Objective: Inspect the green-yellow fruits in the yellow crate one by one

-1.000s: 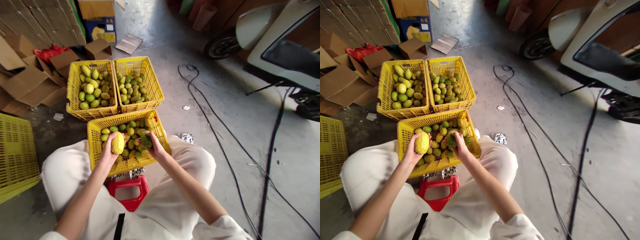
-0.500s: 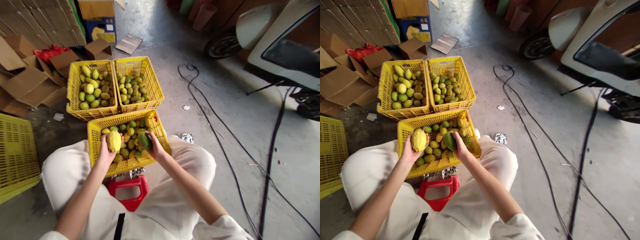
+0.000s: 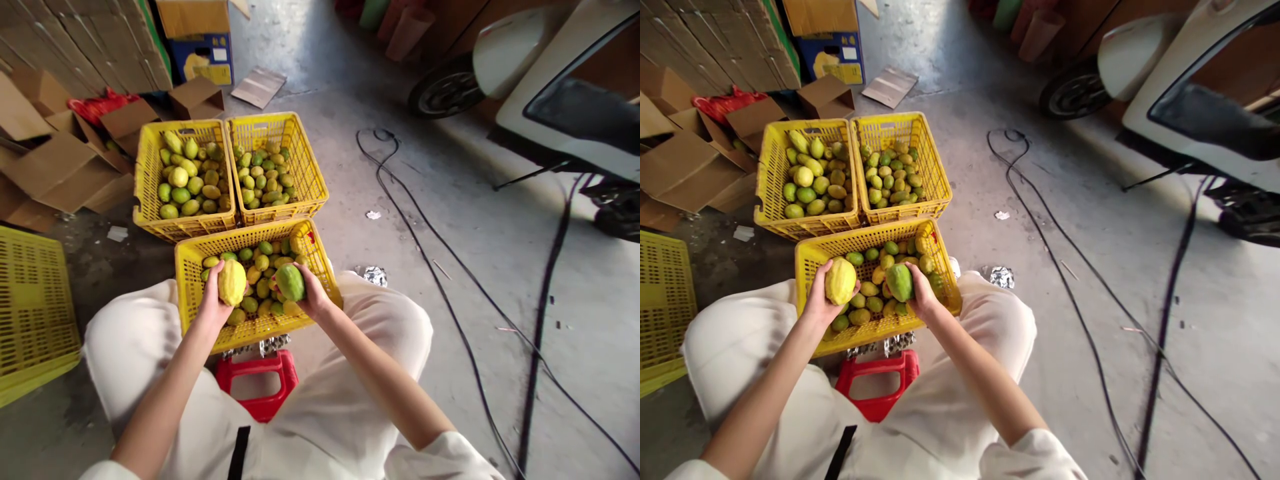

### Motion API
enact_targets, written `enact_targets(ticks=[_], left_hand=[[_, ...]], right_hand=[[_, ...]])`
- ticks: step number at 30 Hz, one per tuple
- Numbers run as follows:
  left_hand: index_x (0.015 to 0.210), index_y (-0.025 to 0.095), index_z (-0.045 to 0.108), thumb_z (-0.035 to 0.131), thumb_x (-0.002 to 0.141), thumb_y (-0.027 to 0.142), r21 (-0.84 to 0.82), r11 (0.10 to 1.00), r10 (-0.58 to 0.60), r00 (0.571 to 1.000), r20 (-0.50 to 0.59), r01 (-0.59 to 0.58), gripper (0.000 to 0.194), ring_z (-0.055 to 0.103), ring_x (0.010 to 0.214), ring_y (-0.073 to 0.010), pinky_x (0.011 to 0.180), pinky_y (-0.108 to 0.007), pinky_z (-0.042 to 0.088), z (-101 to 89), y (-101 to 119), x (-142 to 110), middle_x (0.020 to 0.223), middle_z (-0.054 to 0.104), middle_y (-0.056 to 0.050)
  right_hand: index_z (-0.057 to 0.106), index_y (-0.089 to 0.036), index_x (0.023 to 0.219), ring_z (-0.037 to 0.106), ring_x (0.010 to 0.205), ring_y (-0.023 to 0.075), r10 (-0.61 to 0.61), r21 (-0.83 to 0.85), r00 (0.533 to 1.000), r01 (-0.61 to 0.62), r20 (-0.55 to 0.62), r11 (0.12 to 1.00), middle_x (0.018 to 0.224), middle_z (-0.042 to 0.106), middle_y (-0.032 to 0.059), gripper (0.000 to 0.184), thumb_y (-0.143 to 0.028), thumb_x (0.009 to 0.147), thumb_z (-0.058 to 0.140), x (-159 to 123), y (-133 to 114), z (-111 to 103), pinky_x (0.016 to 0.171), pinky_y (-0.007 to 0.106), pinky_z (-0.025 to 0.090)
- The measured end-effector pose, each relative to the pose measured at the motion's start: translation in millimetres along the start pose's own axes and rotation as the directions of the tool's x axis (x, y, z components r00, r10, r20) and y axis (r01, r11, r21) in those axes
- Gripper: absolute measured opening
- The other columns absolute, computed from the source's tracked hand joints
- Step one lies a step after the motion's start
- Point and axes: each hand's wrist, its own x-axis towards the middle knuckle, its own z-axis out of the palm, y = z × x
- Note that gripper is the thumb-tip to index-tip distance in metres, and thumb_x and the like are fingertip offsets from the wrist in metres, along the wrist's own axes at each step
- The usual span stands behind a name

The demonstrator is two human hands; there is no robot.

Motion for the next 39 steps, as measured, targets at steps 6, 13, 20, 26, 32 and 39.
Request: enact_targets(ticks=[6,13,20,26,32,39], left_hand=[[0.097,0.018,0.072,0.047,0.104,0.037,0.046,0.996,-0.078,0.996,0.04,0.077,0.032,0.072,0.071,-0.0173,0.062,-0.025,0.062,-6.1,-1.3,10.7,0.083,0.075,-0.006],[0.097,0.016,0.072,0.052,0.105,0.041,0.002,0.995,-0.1,0.992,0.076,0.1,0.032,0.075,0.073,-0.0182,0.071,-0.032,0.067,-6.6,-2.1,9.1,0.085,0.077,-0.008],[0.096,0.016,0.069,0.065,0.095,0.023,0.012,0.998,-0.064,0.995,0.071,0.063,0.008,0.075,0.076,-0.0168,0.075,-0.03,0.067,-3.7,-3.6,5.9,0.089,0.077,-0.006],[0.092,0.023,0.067,0.06,0.097,0.028,0.03,1.0,-0.003,0.995,-0.096,0.006,0.01,0.07,0.066,-0.0136,0.071,-0.025,0.064,1.2,1.0,3.0,0.079,0.072,0.002],[0.101,0.019,0.072,0.047,0.104,0.036,0.006,0.998,-0.065,0.998,0.011,0.065,0.03,0.072,0.069,-0.0174,0.069,-0.028,0.064,3.5,3.5,-0.4,0.082,0.075,-0.004],[0.105,0.015,0.071,0.052,0.103,0.044,-0.055,0.99,-0.134,0.991,-0.013,0.133,0.034,0.074,0.073,-0.0204,0.063,-0.029,0.064,1.3,4.5,-1.6,0.085,0.076,-0.01]], right_hand=[[0.06,-0.025,0.082,0.075,0.075,0.0215,-0.052,-0.063,0.997,0.056,0.062,0.996,0.072,0.071,-0.0035,0.032,-0.04,0.071,0.086,-3.7,3.5,0.9,0.064,0.032,0.066],[0.064,-0.023,0.089,0.077,0.083,0.0211,-0.083,-0.107,0.992,0.094,0.098,0.99,0.078,0.072,-0.0031,0.033,-0.039,0.071,0.086,-2.8,2.5,-2.5,0.071,0.03,0.065],[0.063,-0.026,0.094,0.078,0.088,0.0257,-0.008,-0.027,1.0,0.008,-0.028,1.0,0.08,0.077,0.0004,0.031,-0.046,0.077,0.08,6.5,2.7,-4.6,0.066,0.035,0.067],[0.06,-0.028,0.092,0.076,0.088,0.0245,-0.045,0.056,0.998,0.046,-0.035,0.997,0.081,0.073,-0.003,0.031,-0.04,0.075,0.084,1.7,-4.6,-0.8,0.07,0.038,0.068],[0.061,-0.026,0.093,0.077,0.085,0.0241,-0.022,0.093,0.999,0.025,-0.031,0.995,0.083,0.074,-0.0013,0.029,-0.034,0.075,0.083,-1.8,-7.3,1.4,0.072,0.037,0.068],[0.065,-0.023,0.091,0.078,0.088,0.0263,-0.04,-0.031,0.999,0.041,0.018,0.999,0.081,0.077,0.0052,0.037,-0.055,0.077,0.078,3.1,-7.8,-5.1,0.058,0.03,0.063]])
